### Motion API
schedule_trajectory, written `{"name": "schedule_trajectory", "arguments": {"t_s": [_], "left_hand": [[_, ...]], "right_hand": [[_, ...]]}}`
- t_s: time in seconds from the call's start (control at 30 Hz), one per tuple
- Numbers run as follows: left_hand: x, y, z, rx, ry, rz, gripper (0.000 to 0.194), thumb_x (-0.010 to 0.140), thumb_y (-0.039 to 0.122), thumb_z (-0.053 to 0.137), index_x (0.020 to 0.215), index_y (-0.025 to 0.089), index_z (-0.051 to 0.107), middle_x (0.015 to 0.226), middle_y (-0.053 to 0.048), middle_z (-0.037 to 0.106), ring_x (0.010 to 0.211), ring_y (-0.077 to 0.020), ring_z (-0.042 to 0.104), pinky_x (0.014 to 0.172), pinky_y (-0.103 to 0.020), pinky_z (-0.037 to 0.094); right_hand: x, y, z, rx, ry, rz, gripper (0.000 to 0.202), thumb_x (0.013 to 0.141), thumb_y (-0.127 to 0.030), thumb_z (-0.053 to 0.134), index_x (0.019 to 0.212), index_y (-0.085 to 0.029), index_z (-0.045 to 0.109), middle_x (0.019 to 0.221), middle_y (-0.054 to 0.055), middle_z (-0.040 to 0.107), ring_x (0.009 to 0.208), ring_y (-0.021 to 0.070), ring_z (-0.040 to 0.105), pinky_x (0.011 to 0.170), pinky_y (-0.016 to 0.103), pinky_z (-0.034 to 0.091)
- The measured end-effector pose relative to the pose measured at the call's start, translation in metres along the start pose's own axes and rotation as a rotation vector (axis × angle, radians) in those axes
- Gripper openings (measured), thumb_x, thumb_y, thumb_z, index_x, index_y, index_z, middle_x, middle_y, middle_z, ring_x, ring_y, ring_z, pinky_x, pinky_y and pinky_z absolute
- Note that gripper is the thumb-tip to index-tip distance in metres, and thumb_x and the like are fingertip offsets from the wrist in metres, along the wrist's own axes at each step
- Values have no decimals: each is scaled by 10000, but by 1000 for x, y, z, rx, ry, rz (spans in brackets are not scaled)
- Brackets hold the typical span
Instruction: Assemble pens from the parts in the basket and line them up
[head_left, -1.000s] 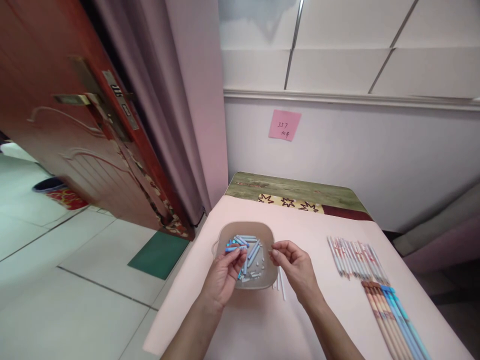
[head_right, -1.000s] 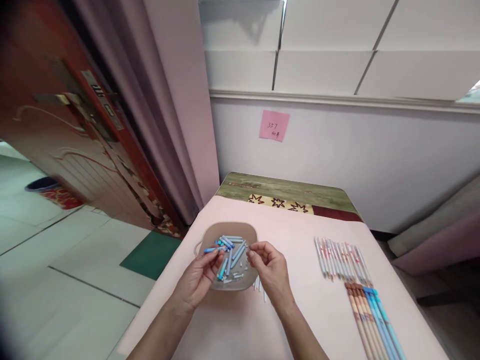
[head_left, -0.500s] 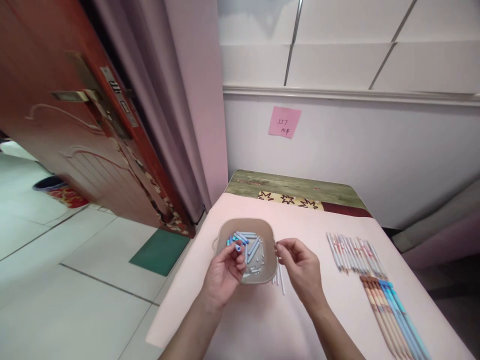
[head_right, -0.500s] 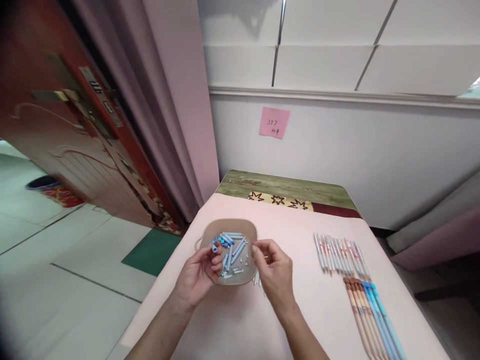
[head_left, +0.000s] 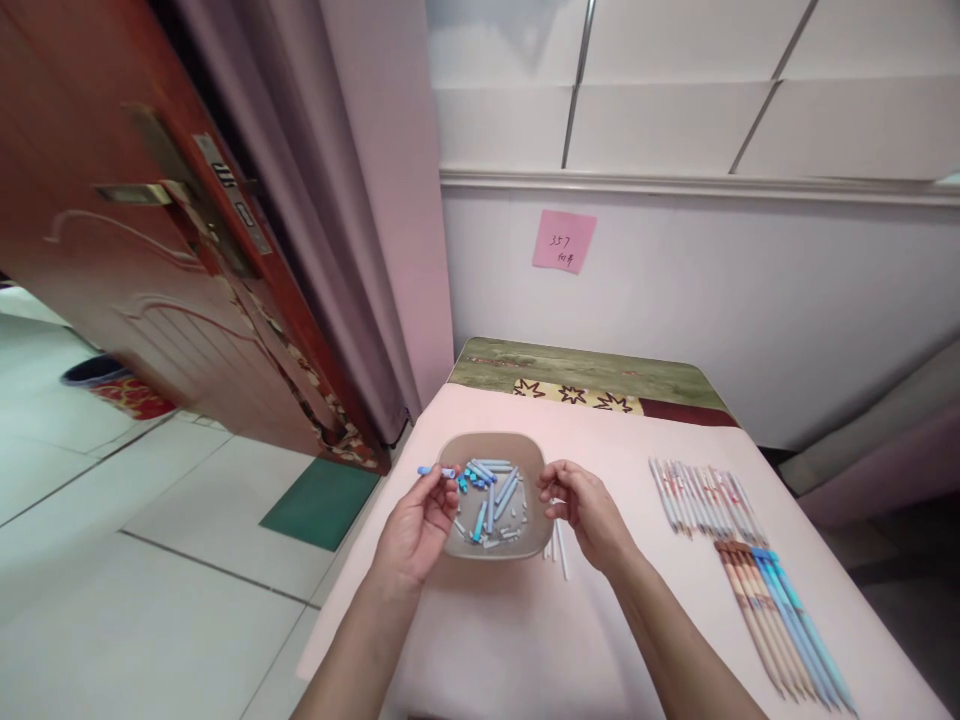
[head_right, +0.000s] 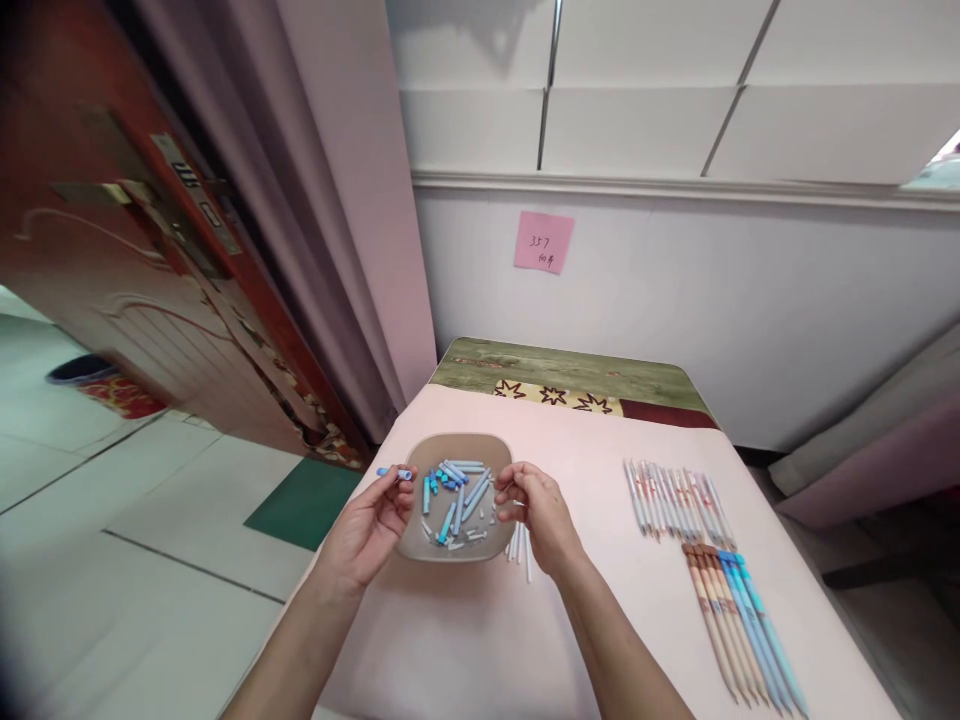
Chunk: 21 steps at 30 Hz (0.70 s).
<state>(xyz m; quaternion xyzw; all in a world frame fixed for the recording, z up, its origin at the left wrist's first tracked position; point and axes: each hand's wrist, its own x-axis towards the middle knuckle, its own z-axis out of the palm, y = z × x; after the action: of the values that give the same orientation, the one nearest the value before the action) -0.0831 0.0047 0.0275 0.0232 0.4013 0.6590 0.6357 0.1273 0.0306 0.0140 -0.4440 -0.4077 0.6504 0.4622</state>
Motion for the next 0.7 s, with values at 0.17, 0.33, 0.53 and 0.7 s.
{"name": "schedule_trajectory", "arguments": {"t_s": [0.17, 0.33, 0.53, 0.7], "left_hand": [[0, 6, -3, -33, -33, 16, 182, 883, 67, 478, 763, 85, 614, 752, -89, 663, 548, -74, 576, 463, -155, 494], [0, 6, -5, -53, -28, -3, 166, 877, 59, 481, 763, 82, 599, 738, -89, 650, 534, -72, 561, 450, -156, 476], [0, 12, -9, -69, -26, 36, 147, 875, 56, 484, 781, 89, 592, 745, -83, 645, 528, -72, 552, 441, -160, 462], [0, 14, -16, -50, -3, 49, 157, 883, 62, 473, 789, 80, 598, 740, -86, 644, 523, -67, 543, 437, -158, 454]], "right_hand": [[15, 4, 9, -651, -46, -134, 416, 881, -511, 371, 839, -161, 594, 604, -17, 569, 477, 92, 468, 433, 187, 338], [34, 21, 38, -1058, -174, -152, 203, 779, -371, 590, 791, -203, 703, 659, -3, 664, 631, 134, 592, 575, 205, 397], [41, 49, 87, -1418, -299, -97, 178, 675, -179, 635, 811, -189, 749, 832, 110, 740, 838, 256, 678, 725, 294, 480], [43, 68, 106, -1549, -340, -63, 270, 675, -108, 608, 912, -94, 736, 926, 204, 722, 898, 311, 679, 774, 364, 509]]}}
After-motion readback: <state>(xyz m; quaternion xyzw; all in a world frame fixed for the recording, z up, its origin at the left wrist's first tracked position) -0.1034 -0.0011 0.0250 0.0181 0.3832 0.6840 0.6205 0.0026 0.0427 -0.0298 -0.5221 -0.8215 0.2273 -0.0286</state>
